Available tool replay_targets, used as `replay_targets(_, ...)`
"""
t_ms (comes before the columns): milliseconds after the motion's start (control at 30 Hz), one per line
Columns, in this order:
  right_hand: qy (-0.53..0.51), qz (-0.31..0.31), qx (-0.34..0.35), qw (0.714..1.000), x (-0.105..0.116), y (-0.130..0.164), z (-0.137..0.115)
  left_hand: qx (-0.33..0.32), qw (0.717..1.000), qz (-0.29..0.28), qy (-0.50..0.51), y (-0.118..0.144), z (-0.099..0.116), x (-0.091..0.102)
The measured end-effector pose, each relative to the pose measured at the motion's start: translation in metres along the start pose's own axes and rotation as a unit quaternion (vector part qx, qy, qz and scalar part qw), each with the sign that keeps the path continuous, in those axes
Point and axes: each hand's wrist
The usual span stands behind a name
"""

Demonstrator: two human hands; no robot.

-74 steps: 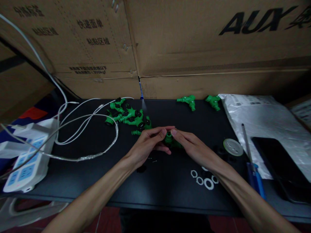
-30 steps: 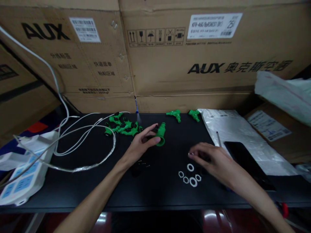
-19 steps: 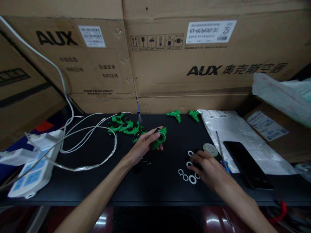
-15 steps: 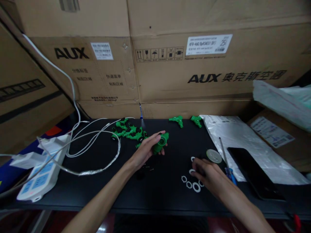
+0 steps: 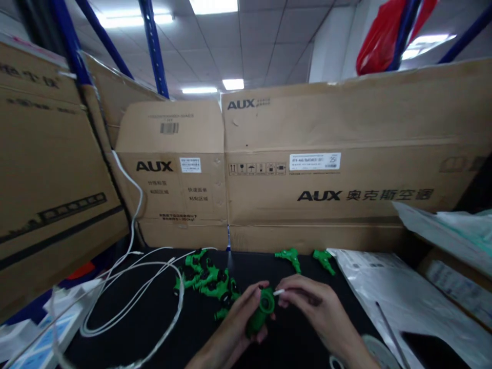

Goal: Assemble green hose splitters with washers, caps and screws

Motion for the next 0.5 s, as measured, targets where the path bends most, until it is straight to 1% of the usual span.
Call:
replay_targets(100, 0.011, 0.025, 0.063, 0.998, -0.007, 0.008, 0.008, 0.026, 1.000, -0.006, 0.011, 0.003, -0.002, 0.001)
replay_targets(200, 0.055, 0.036, 0.137, 0.988, -0.008, 0.020, 0.008, 0.050, 0.998, 0.003, 0.033, 0.011, 0.003, -0.002)
replay_targets(267, 0.100, 0.008, 0.153, 0.983, -0.007, 0.026, 0.007, 0.057, 0.997, 0.023, 0.041, 0.015, 0.008, -0.005)
replay_targets(367, 0.166, -0.045, 0.154, 0.973, -0.006, 0.030, 0.005, 0.062, 0.996, 0.048, 0.049, 0.018, 0.015, -0.007)
replay_targets(433, 0.187, -0.054, 0.161, 0.968, -0.006, 0.030, 0.004, 0.060, 0.995, 0.055, 0.052, 0.019, 0.017, -0.007)
replay_targets(500, 0.187, -0.044, 0.172, 0.966, -0.007, 0.029, 0.003, 0.062, 0.996, 0.050, 0.045, 0.020, 0.016, -0.007)
Point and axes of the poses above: each hand's wrist, its own y-axis away from the middle knuckle, its own x-axis out of the back of the hand, z = x × y, and after that the axes turned 6 degrees about -x, right-handed
